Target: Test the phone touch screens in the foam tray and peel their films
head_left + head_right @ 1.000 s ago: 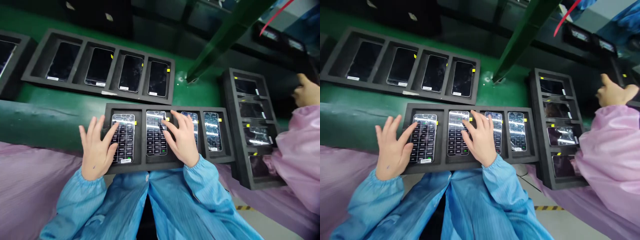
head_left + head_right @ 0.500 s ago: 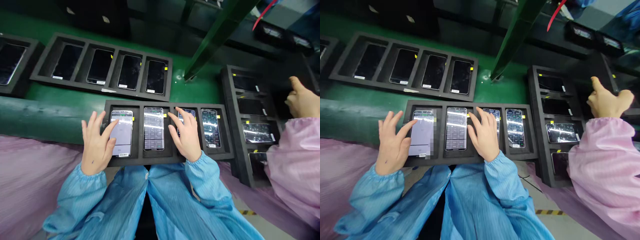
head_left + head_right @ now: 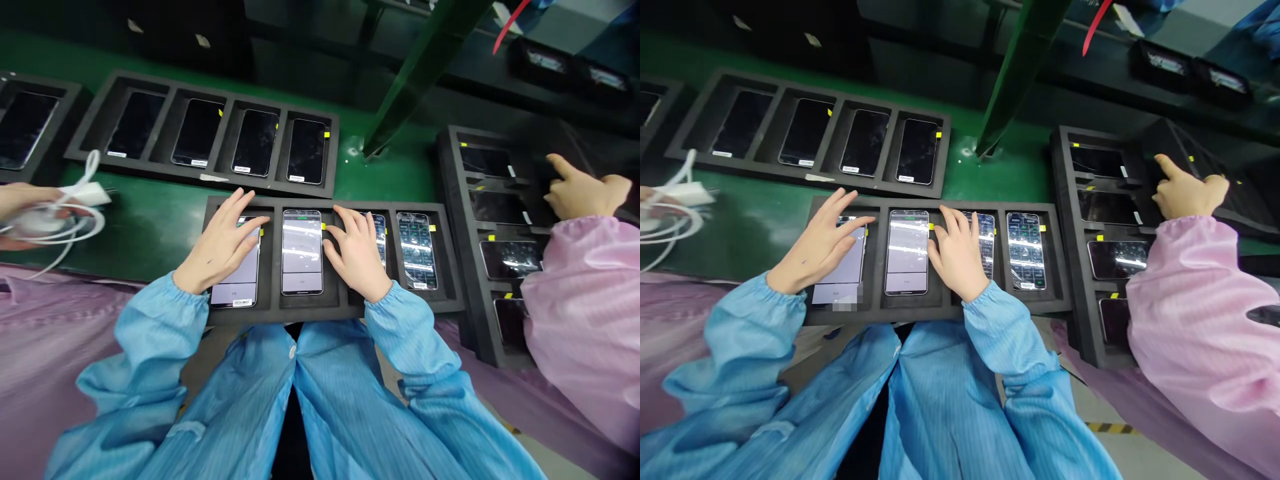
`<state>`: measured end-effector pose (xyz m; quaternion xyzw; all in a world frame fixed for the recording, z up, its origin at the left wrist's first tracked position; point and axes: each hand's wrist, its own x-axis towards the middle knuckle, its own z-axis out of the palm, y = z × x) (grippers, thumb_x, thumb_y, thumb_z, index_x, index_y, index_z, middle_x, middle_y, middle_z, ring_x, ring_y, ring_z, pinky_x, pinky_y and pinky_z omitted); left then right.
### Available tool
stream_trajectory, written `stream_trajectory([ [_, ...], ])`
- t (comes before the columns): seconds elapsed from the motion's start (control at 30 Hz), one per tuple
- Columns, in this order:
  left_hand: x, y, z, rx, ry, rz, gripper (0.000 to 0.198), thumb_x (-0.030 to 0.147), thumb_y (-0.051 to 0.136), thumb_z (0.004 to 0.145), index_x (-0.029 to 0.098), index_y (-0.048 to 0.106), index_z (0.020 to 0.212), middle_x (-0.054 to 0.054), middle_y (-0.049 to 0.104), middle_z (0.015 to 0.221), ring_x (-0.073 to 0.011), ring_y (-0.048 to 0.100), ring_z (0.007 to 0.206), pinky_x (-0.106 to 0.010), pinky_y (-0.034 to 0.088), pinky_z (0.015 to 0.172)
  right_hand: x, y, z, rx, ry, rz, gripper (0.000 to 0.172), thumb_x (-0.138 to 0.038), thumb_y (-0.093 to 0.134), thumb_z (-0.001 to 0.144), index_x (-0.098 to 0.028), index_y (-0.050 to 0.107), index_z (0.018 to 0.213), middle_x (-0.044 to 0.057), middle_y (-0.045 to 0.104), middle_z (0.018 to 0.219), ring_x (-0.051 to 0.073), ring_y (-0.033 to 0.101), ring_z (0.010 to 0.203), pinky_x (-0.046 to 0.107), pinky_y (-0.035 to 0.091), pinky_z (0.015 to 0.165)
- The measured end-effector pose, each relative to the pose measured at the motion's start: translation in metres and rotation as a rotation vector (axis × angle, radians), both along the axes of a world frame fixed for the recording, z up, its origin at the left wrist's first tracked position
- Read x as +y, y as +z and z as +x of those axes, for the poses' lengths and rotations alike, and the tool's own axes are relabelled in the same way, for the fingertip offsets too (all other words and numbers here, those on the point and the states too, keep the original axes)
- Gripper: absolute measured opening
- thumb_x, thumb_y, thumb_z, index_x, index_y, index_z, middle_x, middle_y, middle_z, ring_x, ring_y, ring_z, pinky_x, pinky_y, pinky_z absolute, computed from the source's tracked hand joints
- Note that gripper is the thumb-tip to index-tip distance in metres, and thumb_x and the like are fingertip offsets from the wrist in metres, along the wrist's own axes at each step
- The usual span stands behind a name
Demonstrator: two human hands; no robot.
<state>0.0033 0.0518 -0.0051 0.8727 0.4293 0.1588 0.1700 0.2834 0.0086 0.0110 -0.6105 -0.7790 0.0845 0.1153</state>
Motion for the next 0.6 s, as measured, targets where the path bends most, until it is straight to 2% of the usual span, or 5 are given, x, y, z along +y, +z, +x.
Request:
stream_trajectory([
  [0.1, 0.013, -0.003, 0.001, 0.006, -0.049, -0.001, 0.047, 0.045, 0.031, 0.101, 0.025, 0.057, 0.133, -0.007, 0.022, 0.166, -0.0293, 0.01, 0.156, -0.054, 0.018, 0.128, 0.001, 0.0, -0.001, 0.036, -0.01, -0.018, 0.032, -0.025, 0.05, 0.094, -0.013, 0.07, 0.115, 0.016, 0.046, 0.151, 0.035, 0.039, 0.14, 0.067, 0.023, 0.12],
  [0.23, 0.023, -0.003, -0.002, 0.005, -0.12, 0.028, 0.046, 0.044, 0.029, 0.101, 0.023, 0.068, 0.115, -0.007, 0.036, 0.157, -0.0283, 0.016, 0.155, -0.056, 0.014, 0.128, 0.002, 0.001, 0.0, 0.082, 0.011, -0.028, 0.034, -0.023, 0.051, 0.093, -0.013, 0.068, 0.12, 0.017, 0.044, 0.153, 0.036, 0.037, 0.142, 0.069, 0.021, 0.12],
  [0.4, 0.025, -0.003, -0.005, -0.01, -0.174, 0.086, 0.048, 0.043, 0.028, 0.1, 0.023, 0.072, 0.1, -0.007, 0.047, 0.143, -0.0278, 0.028, 0.149, -0.056, 0.011, 0.129, 0.005, -0.003, 0.003, 0.187, 0.044, -0.024, 0.031, -0.018, 0.05, 0.092, -0.017, 0.072, 0.112, 0.013, 0.05, 0.148, 0.033, 0.04, 0.14, 0.066, 0.025, 0.12],
  [0.6, 0.026, -0.005, -0.006, 0.008, -0.212, 0.111, 0.047, 0.042, 0.028, 0.1, 0.023, 0.072, 0.095, -0.006, 0.051, 0.132, -0.0277, 0.038, 0.139, -0.058, 0.014, 0.127, 0.008, -0.007, 0.006, 0.269, 0.057, -0.019, 0.03, -0.016, 0.049, 0.09, -0.015, 0.073, 0.109, 0.013, 0.053, 0.146, 0.032, 0.04, 0.139, 0.065, 0.027, 0.12],
])
